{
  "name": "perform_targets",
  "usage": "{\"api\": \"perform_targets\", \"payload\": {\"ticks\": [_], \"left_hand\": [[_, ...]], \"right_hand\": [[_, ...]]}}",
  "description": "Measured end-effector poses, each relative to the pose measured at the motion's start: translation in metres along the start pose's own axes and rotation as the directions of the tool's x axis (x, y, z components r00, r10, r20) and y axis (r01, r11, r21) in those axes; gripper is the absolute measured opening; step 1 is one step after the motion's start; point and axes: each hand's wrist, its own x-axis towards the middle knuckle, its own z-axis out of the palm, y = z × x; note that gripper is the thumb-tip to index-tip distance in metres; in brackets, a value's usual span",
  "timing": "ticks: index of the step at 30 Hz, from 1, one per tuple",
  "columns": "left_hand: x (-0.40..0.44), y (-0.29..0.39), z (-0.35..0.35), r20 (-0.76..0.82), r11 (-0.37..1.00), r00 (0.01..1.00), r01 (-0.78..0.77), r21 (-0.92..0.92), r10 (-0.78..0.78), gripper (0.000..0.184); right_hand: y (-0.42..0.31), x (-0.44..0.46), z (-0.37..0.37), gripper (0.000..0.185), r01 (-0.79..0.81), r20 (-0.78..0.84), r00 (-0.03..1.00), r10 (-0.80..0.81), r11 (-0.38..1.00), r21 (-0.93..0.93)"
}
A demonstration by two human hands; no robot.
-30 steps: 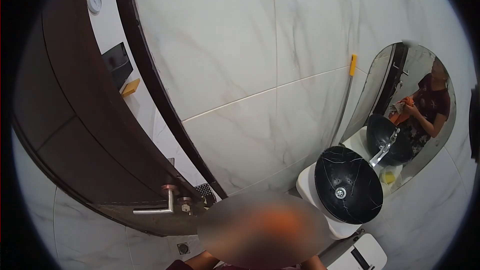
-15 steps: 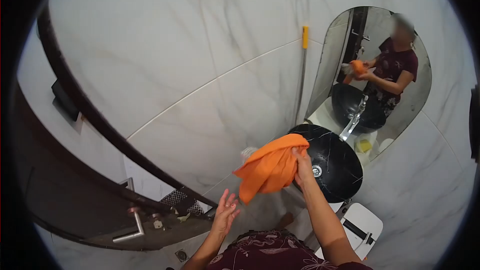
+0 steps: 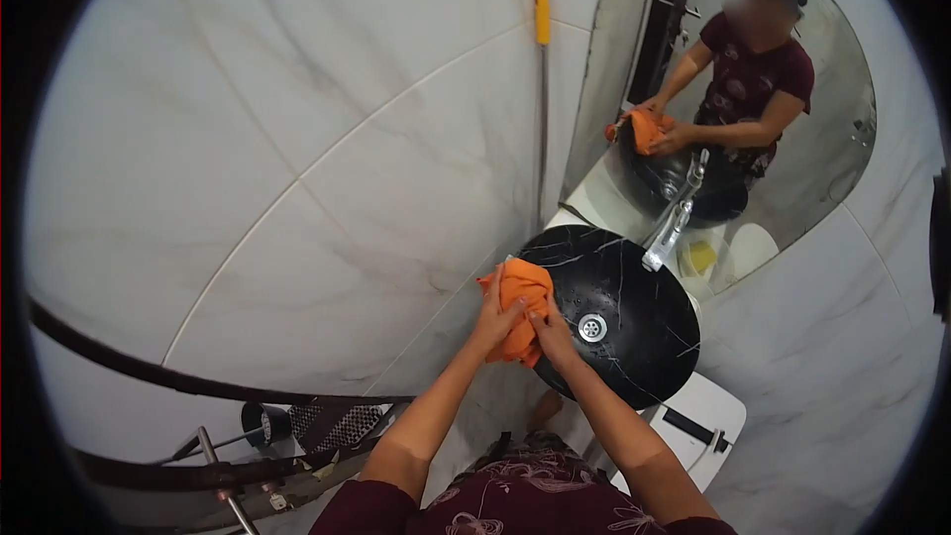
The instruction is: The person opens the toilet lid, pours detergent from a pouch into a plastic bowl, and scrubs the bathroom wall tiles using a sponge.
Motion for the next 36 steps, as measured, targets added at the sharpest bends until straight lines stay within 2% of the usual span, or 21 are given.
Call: {"api": "perform_targets", "payload": {"ticks": [1,3,5,8,9,11,12,14,16,18,20,23,26,28,29,31,34,35,36], "left_hand": [[0.003,0.009,0.003,0.017,0.993,0.998,0.055,-0.108,-0.053,0.072],[0.008,0.029,0.001,0.081,0.934,0.985,0.170,-0.314,-0.152,0.070],[0.012,0.033,0.001,0.065,0.966,0.992,0.119,-0.231,-0.107,0.070],[0.006,0.030,-0.004,-0.059,1.000,0.998,-0.011,-0.016,0.010,0.070],[-0.001,0.028,-0.007,-0.110,0.996,0.992,-0.056,0.075,0.064,0.070],[-0.029,0.032,-0.022,-0.203,0.995,0.979,0.048,0.085,-0.030,0.071],[-0.046,0.040,-0.027,-0.253,0.991,0.965,0.096,0.090,-0.071,0.071],[-0.090,0.065,-0.033,-0.257,0.982,0.948,0.179,-0.052,-0.186,0.072],[-0.140,0.023,-0.046,-0.208,0.983,0.963,0.181,0.019,-0.173,0.071],[-0.192,-0.017,-0.055,-0.154,0.956,0.957,0.265,0.127,-0.245,0.070],[-0.238,-0.027,-0.061,-0.010,0.875,0.880,0.473,0.103,-0.475,0.070],[-0.270,-0.001,-0.066,0.129,0.748,0.738,0.662,0.047,-0.662,0.070],[-0.285,0.008,-0.074,0.168,0.759,0.749,0.651,-0.004,-0.641,0.067],[-0.290,0.003,-0.083,0.148,0.823,0.810,0.564,0.066,-0.567,0.065],[-0.292,0.001,-0.087,0.138,0.850,0.839,0.518,0.099,-0.527,0.063],[-0.293,0.001,-0.092,0.130,0.846,0.836,0.528,0.075,-0.533,0.060],[-0.300,-0.002,-0.099,0.129,0.833,0.823,0.549,0.067,-0.553,0.056],[-0.305,-0.006,-0.100,0.136,0.825,0.814,0.560,0.069,-0.564,0.054],[-0.313,-0.020,-0.104,0.205,0.860,0.835,0.500,0.104,-0.510,0.053]], "right_hand": [[0.001,0.003,0.000,0.064,-0.009,0.003,1.000,0.009,0.999,-0.037],[-0.002,0.007,-0.004,0.063,0.046,0.000,0.999,-0.048,0.963,-0.265],[-0.020,-0.004,-0.017,0.062,0.112,0.019,0.993,-0.115,0.895,-0.432],[-0.026,-0.035,-0.052,0.062,0.212,0.026,0.977,-0.212,0.950,-0.229],[-0.043,-0.055,-0.067,0.063,0.147,-0.019,0.988,-0.155,0.964,-0.221],[-0.045,-0.083,-0.103,0.059,0.121,-0.107,0.982,-0.155,0.955,-0.272],[-0.037,-0.094,-0.119,0.054,0.130,-0.164,0.973,-0.162,0.973,-0.189],[-0.037,-0.121,-0.145,0.047,0.106,-0.247,0.962,-0.114,0.993,-0.044],[-0.049,-0.148,-0.155,0.041,0.050,-0.294,0.955,-0.044,0.999,0.012],[-0.057,-0.168,-0.146,0.039,0.031,-0.260,0.965,-0.011,0.997,0.071],[-0.048,-0.179,-0.129,0.035,0.045,-0.182,0.983,-0.028,0.995,0.086],[-0.031,-0.192,-0.082,0.036,0.044,0.100,0.994,-0.036,0.996,-0.082],[-0.017,-0.211,-0.027,0.037,0.069,0.371,0.927,0.052,0.950,-0.304],[-0.016,-0.223,-0.003,0.039,0.188,0.564,0.825,0.013,0.937,-0.296],[-0.013,-0.229,0.005,0.040,0.228,0.605,0.796,-0.004,0.928,-0.294],[-0.014,-0.235,0.014,0.042,0.309,0.682,0.730,-0.032,0.906,-0.289],[-0.031,-0.245,0.014,0.042,0.328,0.601,0.796,0.067,0.788,-0.522],[-0.038,-0.244,0.017,0.043,0.416,0.630,0.777,0.007,0.745,-0.522],[-0.048,-0.242,0.026,0.045,0.499,0.657,0.752,-0.050,0.695,-0.518]]}}
